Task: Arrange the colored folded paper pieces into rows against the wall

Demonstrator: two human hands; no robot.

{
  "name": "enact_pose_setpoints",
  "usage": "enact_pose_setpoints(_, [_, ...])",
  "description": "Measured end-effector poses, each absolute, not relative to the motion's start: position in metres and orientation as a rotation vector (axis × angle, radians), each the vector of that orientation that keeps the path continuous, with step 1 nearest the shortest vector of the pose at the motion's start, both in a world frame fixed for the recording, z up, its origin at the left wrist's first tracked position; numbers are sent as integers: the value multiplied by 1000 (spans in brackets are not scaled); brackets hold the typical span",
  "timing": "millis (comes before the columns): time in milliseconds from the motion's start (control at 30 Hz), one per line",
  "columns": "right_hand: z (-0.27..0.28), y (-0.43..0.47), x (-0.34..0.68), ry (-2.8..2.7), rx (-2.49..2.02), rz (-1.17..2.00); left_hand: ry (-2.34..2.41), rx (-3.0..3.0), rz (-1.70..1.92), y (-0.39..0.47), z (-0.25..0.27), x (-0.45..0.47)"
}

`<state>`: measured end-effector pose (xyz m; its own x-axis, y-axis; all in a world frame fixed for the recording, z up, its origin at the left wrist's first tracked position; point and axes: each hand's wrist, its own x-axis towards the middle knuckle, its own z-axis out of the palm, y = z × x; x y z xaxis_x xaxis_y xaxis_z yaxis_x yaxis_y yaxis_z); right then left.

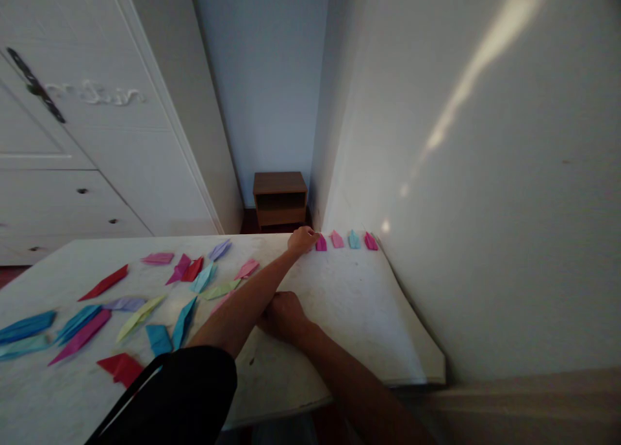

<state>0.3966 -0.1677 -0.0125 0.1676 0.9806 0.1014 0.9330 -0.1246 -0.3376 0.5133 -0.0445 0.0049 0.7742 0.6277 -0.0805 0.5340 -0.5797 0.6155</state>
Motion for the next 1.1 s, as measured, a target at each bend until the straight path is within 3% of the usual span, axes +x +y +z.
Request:
enact_pose_setpoints(400, [-15, -168, 395, -1900, -2100, 194, 592, 2698, 205, -57, -2, 498])
enact_pose_setpoints(1100, [-14, -170, 399, -1947, -2021, 168, 568, 2697, 285, -58, -11, 493])
